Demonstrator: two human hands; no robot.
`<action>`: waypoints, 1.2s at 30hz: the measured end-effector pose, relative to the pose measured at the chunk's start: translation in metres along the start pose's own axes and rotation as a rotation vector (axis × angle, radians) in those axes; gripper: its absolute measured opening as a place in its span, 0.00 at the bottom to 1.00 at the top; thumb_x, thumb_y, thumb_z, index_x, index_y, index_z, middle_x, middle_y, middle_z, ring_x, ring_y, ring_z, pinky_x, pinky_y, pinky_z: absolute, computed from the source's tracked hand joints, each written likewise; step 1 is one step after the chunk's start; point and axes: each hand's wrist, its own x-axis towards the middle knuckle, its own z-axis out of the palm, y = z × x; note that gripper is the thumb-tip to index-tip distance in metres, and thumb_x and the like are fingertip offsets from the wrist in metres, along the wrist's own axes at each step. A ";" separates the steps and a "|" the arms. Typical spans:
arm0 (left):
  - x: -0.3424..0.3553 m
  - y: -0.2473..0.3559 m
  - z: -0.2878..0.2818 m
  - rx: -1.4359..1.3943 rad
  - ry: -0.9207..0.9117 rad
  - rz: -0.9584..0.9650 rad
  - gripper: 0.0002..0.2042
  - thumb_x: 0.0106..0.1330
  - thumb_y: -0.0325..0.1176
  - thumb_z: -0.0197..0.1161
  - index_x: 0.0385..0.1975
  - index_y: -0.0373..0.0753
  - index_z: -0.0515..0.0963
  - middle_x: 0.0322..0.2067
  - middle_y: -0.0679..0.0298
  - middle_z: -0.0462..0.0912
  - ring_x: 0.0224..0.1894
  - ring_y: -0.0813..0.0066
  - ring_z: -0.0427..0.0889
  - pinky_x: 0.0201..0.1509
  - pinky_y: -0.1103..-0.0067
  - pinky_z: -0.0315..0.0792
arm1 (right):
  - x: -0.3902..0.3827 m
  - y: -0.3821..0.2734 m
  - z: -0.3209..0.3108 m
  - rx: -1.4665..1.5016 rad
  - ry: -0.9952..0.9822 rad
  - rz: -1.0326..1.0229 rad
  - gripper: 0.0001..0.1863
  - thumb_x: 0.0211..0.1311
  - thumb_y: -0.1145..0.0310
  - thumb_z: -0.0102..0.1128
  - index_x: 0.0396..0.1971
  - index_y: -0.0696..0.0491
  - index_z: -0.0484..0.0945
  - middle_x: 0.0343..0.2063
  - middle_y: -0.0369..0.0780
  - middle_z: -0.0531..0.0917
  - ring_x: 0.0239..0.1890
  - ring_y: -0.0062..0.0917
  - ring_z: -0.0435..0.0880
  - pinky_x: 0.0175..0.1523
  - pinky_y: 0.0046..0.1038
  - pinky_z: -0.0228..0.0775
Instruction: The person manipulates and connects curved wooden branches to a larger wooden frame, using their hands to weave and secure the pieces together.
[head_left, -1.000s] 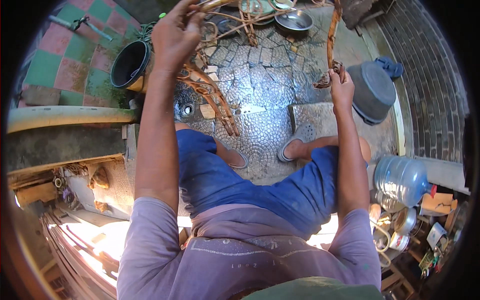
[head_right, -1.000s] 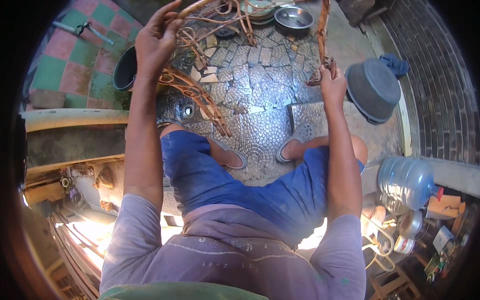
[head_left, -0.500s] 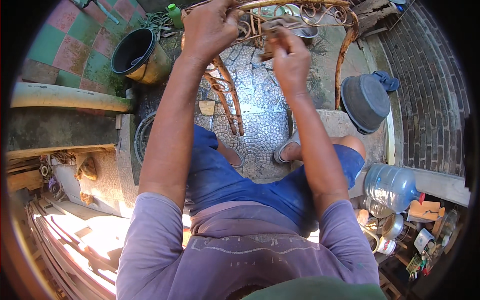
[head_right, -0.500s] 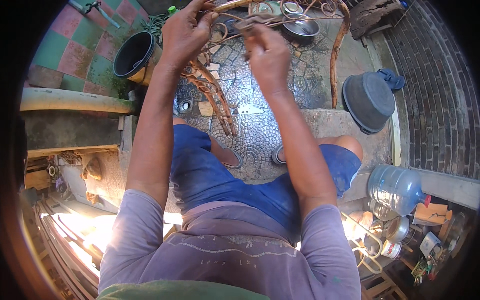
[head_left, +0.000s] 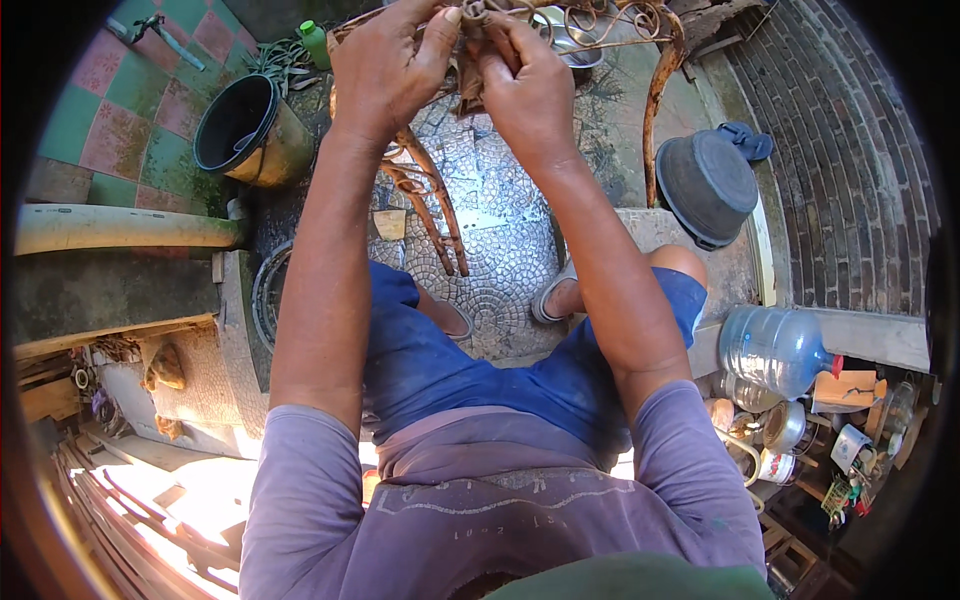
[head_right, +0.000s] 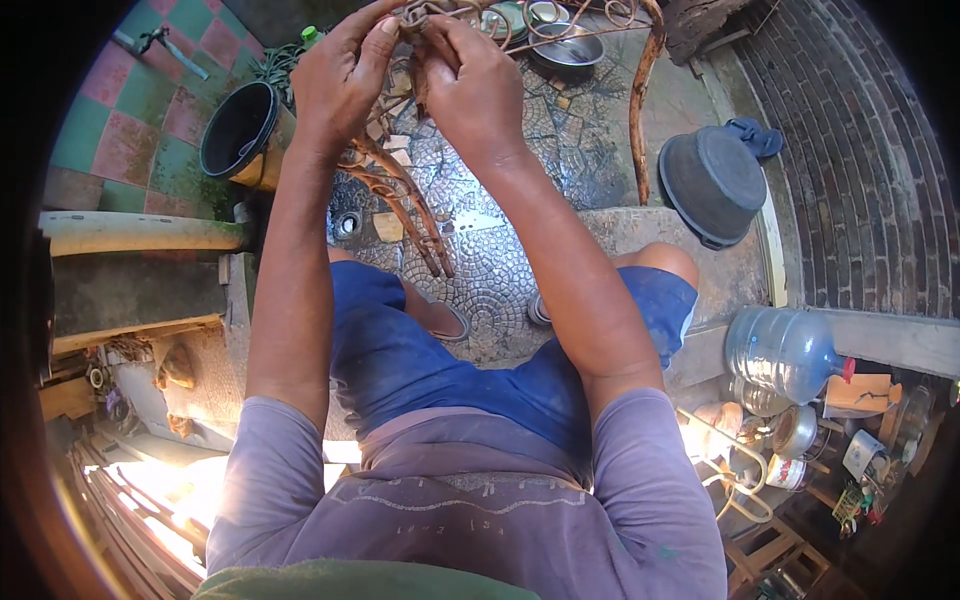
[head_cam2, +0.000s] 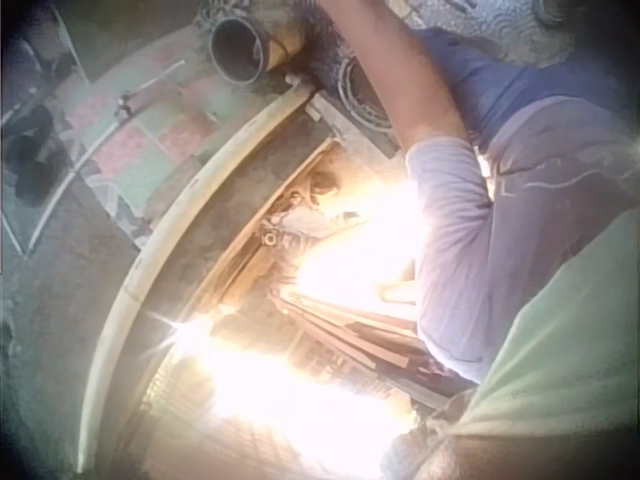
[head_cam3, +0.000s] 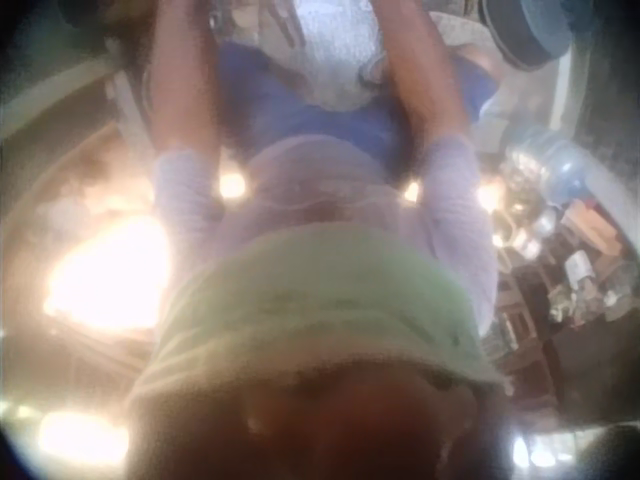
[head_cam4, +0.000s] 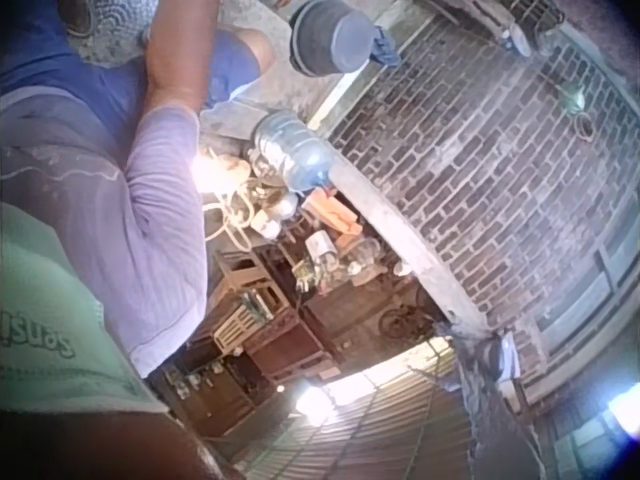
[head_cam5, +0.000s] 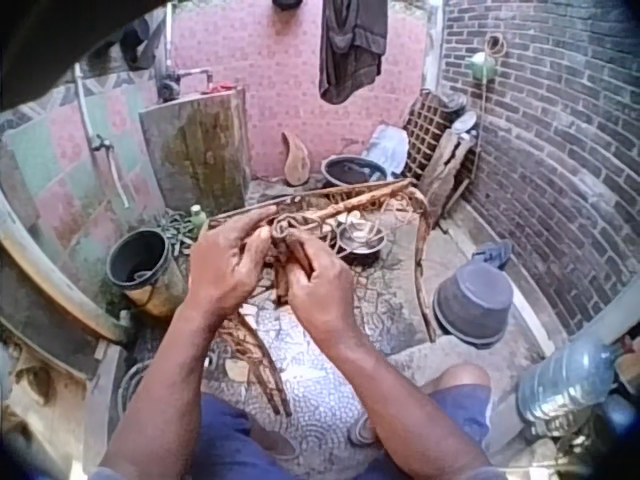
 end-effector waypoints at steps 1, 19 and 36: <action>-0.002 0.002 0.001 0.016 0.016 -0.008 0.17 0.70 0.40 0.61 0.52 0.38 0.84 0.46 0.50 0.88 0.49 0.56 0.88 0.52 0.70 0.80 | -0.002 0.001 0.000 0.089 0.049 0.063 0.18 0.68 0.74 0.61 0.57 0.53 0.79 0.41 0.43 0.89 0.43 0.37 0.88 0.48 0.29 0.79; -0.001 -0.006 0.005 0.047 -0.003 -0.177 0.13 0.69 0.33 0.61 0.51 0.42 0.85 0.39 0.53 0.89 0.39 0.62 0.90 0.44 0.73 0.80 | -0.031 0.030 -0.024 1.434 0.044 1.057 0.06 0.72 0.65 0.64 0.41 0.46 0.75 0.27 0.28 0.80 0.19 0.11 0.73 0.21 0.17 0.60; -0.009 -0.029 0.013 -0.151 0.015 -0.062 0.26 0.75 0.58 0.55 0.42 0.36 0.83 0.24 0.69 0.78 0.27 0.77 0.73 0.34 0.76 0.69 | 0.036 -0.064 -0.006 0.807 -0.125 0.620 0.10 0.72 0.67 0.60 0.46 0.58 0.80 0.34 0.34 0.83 0.36 0.16 0.78 0.41 0.23 0.72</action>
